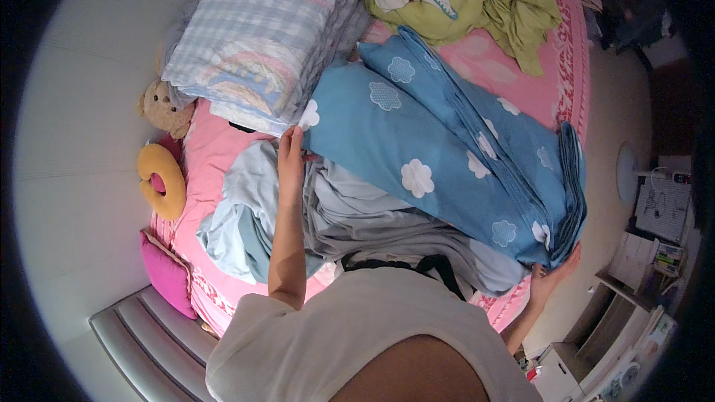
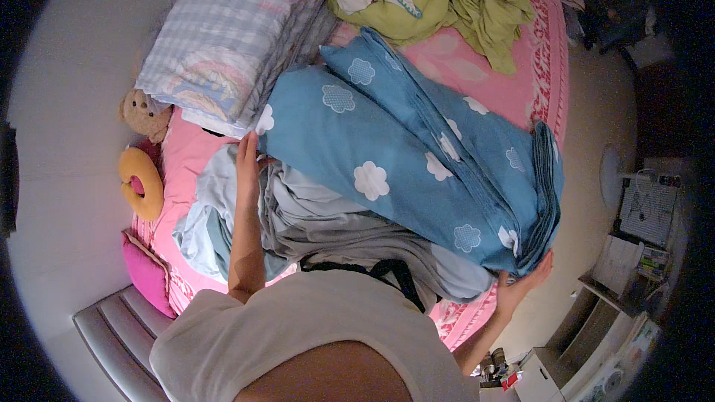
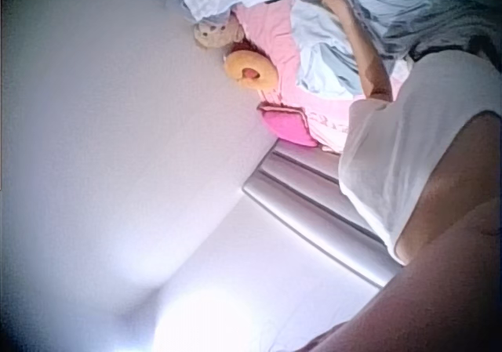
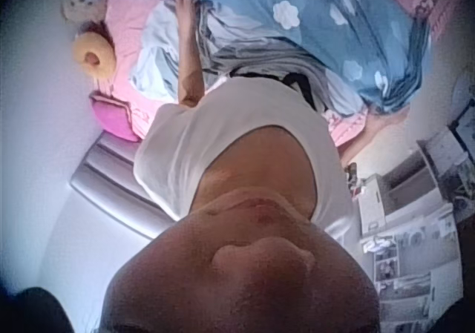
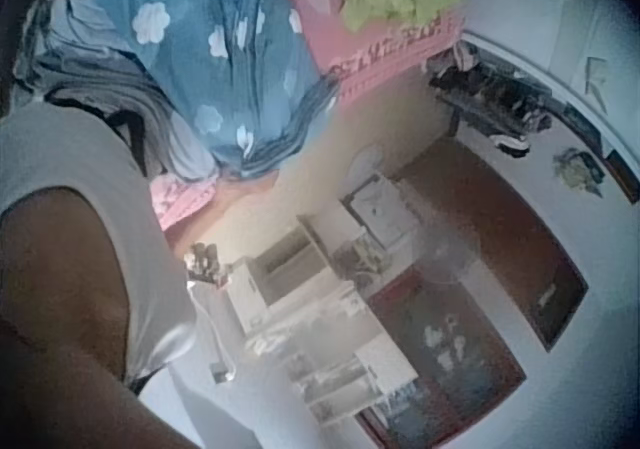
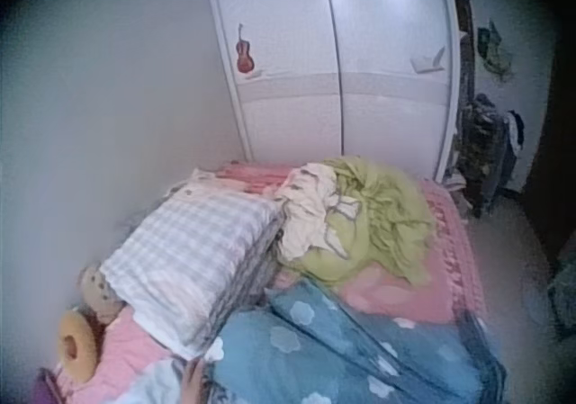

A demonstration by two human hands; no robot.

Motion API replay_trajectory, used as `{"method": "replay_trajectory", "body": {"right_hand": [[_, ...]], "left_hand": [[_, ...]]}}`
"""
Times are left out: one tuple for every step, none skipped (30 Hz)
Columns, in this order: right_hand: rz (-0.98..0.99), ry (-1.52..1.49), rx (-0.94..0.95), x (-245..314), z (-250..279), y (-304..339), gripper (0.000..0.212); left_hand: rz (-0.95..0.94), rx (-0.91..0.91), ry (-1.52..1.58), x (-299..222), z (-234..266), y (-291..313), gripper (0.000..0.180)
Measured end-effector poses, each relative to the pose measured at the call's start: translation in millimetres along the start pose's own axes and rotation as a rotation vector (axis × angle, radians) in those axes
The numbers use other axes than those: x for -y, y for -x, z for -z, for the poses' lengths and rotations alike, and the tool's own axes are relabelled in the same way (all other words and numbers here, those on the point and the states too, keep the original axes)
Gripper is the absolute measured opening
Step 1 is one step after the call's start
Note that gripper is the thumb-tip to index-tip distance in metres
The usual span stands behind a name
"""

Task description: The person folds a blue patterned duvet cover by aligning the edges, smoothing the fabric with their hands, and making successive folds until it is a compact rectangle.

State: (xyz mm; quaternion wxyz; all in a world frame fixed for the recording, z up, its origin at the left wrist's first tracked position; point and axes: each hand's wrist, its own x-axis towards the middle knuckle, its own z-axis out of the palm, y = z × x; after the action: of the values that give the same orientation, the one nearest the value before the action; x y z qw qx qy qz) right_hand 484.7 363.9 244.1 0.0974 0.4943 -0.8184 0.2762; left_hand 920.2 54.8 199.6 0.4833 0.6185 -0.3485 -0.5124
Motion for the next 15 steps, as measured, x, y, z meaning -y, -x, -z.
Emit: {"method": "replay_trajectory", "body": {"right_hand": [[0.053,-0.035,0.016,18,0,-10,0.066],[0.111,-0.076,0.032,36,-6,-21,0.068],[0.168,-0.095,0.034,54,-17,-34,0.066],[0.221,-0.107,0.033,69,-31,-49,0.063],[0.138,-0.274,0.159,79,-54,-65,0.060],[0.059,-0.442,0.289,91,-78,-85,0.056],[0.062,-0.505,0.339,115,-96,-111,0.049],[0.212,-0.502,0.348,115,-132,-133,0.046],[0.225,-0.557,0.366,132,-161,-158,0.043],[0.268,-0.531,0.321,139,-200,-180,0.046],[0.245,-0.467,0.323,154,-231,-202,0.049],[0.223,-0.406,0.327,171,-259,-220,0.053],[0.261,-0.304,0.375,187,-287,-236,0.052],[0.297,-0.197,0.419,199,-309,-248,0.051],[0.264,-0.103,0.546,213,-322,-256,0.048]], "left_hand": [[0.061,0.055,-0.012,-1,3,-8,0.024],[0.119,0.103,-0.024,-1,6,-14,0.022],[0.035,0.077,0.150,1,4,-16,0.012],[-0.015,0.092,0.171,-1,5,-19,0.011],[-0.061,0.104,0.194,-4,9,-19,0.011],[-0.104,0.107,0.221,-4,13,-16,0.011],[-0.085,0.069,0.226,-6,12,-16,0.012],[-0.047,0.071,0.237,-4,11,-16,0.012],[-0.010,0.060,0.243,0,14,-15,0.012],[0.025,0.056,0.253,4,16,-13,0.012],[0.034,0.190,0.294,7,24,-14,0.012],[0.045,0.173,0.316,7,21,-13,0.012],[0.055,0.152,0.337,7,15,-10,0.013],[0.065,0.135,0.359,6,10,-9,0.013],[0.075,0.150,0.346,7,13,-8,0.013]]}}
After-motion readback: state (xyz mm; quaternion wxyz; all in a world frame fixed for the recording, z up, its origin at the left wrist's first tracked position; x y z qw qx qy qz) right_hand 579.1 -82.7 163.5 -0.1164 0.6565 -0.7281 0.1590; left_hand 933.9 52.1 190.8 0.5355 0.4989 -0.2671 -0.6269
